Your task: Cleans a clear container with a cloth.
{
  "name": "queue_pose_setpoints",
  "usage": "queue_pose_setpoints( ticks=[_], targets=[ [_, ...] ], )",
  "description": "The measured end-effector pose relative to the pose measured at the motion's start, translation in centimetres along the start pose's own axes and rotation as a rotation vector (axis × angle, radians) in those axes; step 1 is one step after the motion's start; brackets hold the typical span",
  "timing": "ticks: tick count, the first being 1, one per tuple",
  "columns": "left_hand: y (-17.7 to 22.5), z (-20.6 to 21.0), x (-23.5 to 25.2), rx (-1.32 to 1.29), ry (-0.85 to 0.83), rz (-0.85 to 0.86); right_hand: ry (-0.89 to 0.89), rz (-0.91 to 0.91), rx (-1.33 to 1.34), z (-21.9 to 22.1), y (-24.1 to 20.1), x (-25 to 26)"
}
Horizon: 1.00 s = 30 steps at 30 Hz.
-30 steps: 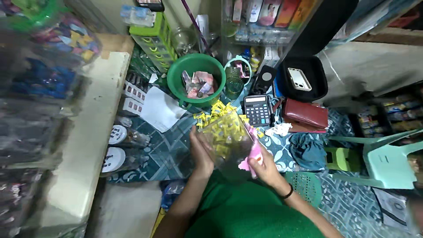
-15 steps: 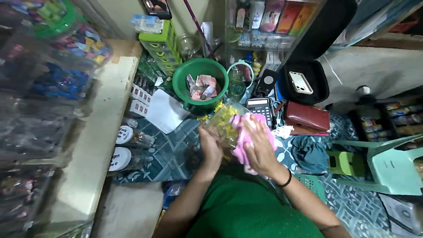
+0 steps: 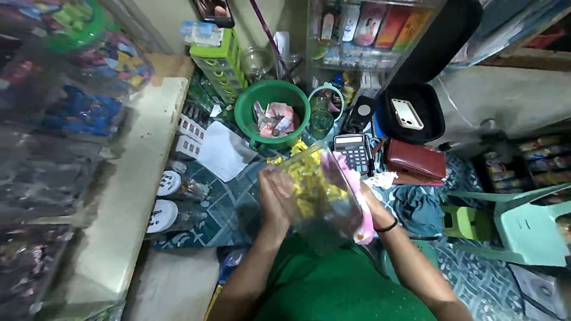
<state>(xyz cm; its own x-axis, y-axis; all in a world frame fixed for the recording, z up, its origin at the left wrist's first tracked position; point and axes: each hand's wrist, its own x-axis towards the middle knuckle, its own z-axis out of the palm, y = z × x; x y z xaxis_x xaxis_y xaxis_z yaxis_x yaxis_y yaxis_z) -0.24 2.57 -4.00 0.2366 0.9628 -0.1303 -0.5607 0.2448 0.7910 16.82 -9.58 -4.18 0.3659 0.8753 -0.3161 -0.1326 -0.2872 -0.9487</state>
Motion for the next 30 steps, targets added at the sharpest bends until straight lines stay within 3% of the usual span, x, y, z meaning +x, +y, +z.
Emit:
queue_pose_setpoints(
  ticks=[4,7,11,13,15,20,22,27,30],
  targets=[
    [-0.2,-1.0,1.5,-0.211,0.068,-0.092,0.332,-0.295,0.198,2.5,1.5,-0.9],
    [-1.3,0.0,2.1,-0.34,0.193,-0.203,0.378,-0.526,0.27,4.9,3.5,-1.8],
    [-2.2,0.8,2.5,-0.469,0.273,-0.223,0.247,-0.868,-0.192,6.3,6.7,-2.3],
    [-2.2,0.5,3.2,-0.49,0.275,-0.202,0.209,-0.925,-0.371,7.2,8.0,-2.5],
    [-2.3,0.3,3.4,-0.5,0.25,-0.164,0.222,-0.845,-0.333,7.1,7.2,-2.2],
    [-3.3,0.8,1.9,-0.393,0.281,-0.158,0.332,-0.295,0.167,4.7,0.3,0.6],
    [-3.7,0.6,1.6,-0.38,0.283,-0.16,0.326,-0.182,0.248,3.7,-0.3,1.8],
    [-4.1,-0.3,1.2,-0.487,0.112,-0.154,0.384,-0.104,0.416,3.0,0.3,1.8],
    [-4.0,-0.8,1.1,-0.303,0.107,-0.272,0.384,-0.219,0.453,1.8,0.5,1.0]
  ],
)
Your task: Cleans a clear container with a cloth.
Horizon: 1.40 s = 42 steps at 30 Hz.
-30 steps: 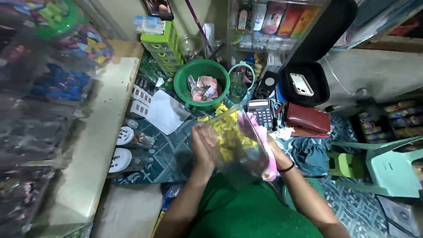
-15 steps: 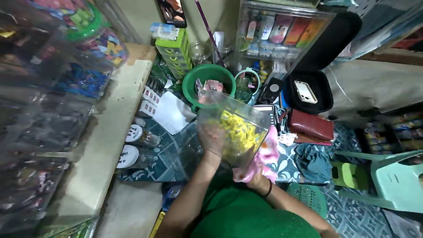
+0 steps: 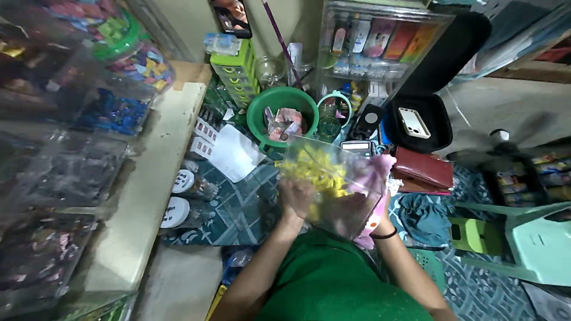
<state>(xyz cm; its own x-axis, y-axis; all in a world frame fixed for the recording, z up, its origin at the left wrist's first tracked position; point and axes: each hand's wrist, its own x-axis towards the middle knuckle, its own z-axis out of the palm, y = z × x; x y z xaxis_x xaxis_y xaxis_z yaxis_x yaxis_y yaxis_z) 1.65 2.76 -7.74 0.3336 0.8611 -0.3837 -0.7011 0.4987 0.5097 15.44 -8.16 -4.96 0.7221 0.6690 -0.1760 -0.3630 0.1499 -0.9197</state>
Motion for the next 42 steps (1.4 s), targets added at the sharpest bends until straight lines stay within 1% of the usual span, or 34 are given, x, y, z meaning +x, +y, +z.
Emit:
queue_pose_setpoints(
  ticks=[1,3,5,7,9,10,12,14,15,16,17,18,20,21,23,24,25,28,29,31,32,33,34,35,36,38,39,40,41,42],
  targets=[
    [0.3,-0.3,-0.2,0.124,0.005,-0.05,0.008,-0.059,-0.022,-0.3,-0.5,-0.1],
    [1.5,-0.2,-0.7,0.319,0.034,-0.214,0.004,-0.198,-0.061,-0.8,-1.9,-0.5],
    [2.5,-0.4,-1.3,0.451,0.021,-0.325,-0.004,-0.414,-0.167,-1.3,-3.0,-1.1],
    [3.7,0.0,-2.8,0.552,-0.029,-0.322,0.016,-0.734,-0.42,-1.9,-3.1,-1.6],
    [4.6,0.3,-4.1,0.609,-0.168,-0.277,0.001,-1.096,-0.712,-2.4,-2.9,-1.7],
    [4.9,0.3,-4.6,0.621,-0.254,-0.259,-0.056,-1.244,-0.814,-2.3,-3.0,-1.9],
    [4.8,0.4,-5.2,0.65,-0.389,-0.239,-0.217,-1.459,-0.966,-1.9,-2.6,-2.6],
    [4.0,0.5,-5.7,0.694,-0.399,-0.22,-0.374,-1.587,-0.997,-1.4,-1.5,-3.3],
    [3.6,0.5,-5.8,0.687,-0.367,-0.206,-0.434,-1.594,-0.995,-1.3,-1.1,-3.6],
    [3.2,0.5,-6.0,0.651,-0.338,-0.196,-0.463,-1.558,-0.978,-1.3,-0.7,-3.8],
    [3.0,0.3,-6.0,0.616,-0.337,-0.179,-0.458,-1.476,-0.954,-1.3,-0.6,-4.0],
    [2.7,0.0,-5.9,0.595,-0.351,-0.157,-0.427,-1.35,-0.931,-1.4,-0.9,-4.3],
    [2.1,-0.6,-5.7,0.624,-0.349,-0.098,-0.297,-1.017,-0.805,-1.3,-2.3,-4.4],
    [2.1,-0.8,-5.5,0.639,-0.337,-0.085,-0.208,-0.854,-0.695,-1.3,-3.5,-4.1],
    [2.3,-1.2,-5.2,0.681,-0.346,-0.088,-0.07,-0.619,-0.456,-1.4,-6.4,-3.1],
    [2.4,-1.4,-5.2,0.699,-0.35,-0.093,-0.052,-0.561,-0.358,-1.5,-7.6,-2.7],
    [2.4,-1.7,-5.1,0.715,-0.364,-0.087,-0.053,-0.544,-0.301,-1.4,-8.5,-2.4],
    [1.7,-2.3,-5.2,0.773,-0.46,0.001,-0.086,-0.537,-0.303,0.3,-9.1,-2.7],
    [1.3,-2.4,-5.3,0.784,-0.496,0.037,-0.118,-0.543,-0.365,1.1,-8.5,-2.9],
    [0.6,-2.5,-5.6,0.788,-0.51,0.069,-0.277,-0.551,-0.634,2.1,-6.4,-2.8],
    [0.3,-2.5,-5.8,0.787,-0.486,0.06,-0.428,-0.508,-0.817,2.2,-5.4,-2.8],
    [0.1,-2.6,-6.0,0.784,-0.464,0.047,-0.621,-0.443,-0.985,2.0,-4.8,-3.0],
    [0.0,-2.8,-6.1,0.778,-0.456,0.032,-0.801,-0.387,-1.087,1.5,-4.6,-3.4],
    [0.0,-3.1,-6.0,0.763,-0.446,0.012,-0.887,-0.41,-1.099,1.0,-4.7,-4.0],
    [0.1,-3.5,-5.9,0.743,-0.443,-0.015,-0.891,-0.484,-1.026,0.2,-5.0,-4.6],
    [0.4,-4.4,-5.8,0.691,-0.414,-0.064,-0.801,-0.573,-0.741,-2.5,-6.7,-6.0],
    [0.8,-4.7,-5.7,0.666,-0.415,-0.085,-0.726,-0.565,-0.6,-4.8,-7.6,-6.5],
    [1.2,-4.9,-5.6,0.635,-0.421,-0.109,-0.618,-0.52,-0.496,-7.8,-8.2,-7.0],
    [1.6,-4.9,-5.5,0.627,-0.426,-0.132,-0.452,-0.447,-0.447,-11.3,-8.3,-7.7],
    [2.0,-4.6,-5.4,0.647,-0.428,-0.156,-0.231,-0.358,-0.44,-15.1,-8.0,-8.5]
  ],
)
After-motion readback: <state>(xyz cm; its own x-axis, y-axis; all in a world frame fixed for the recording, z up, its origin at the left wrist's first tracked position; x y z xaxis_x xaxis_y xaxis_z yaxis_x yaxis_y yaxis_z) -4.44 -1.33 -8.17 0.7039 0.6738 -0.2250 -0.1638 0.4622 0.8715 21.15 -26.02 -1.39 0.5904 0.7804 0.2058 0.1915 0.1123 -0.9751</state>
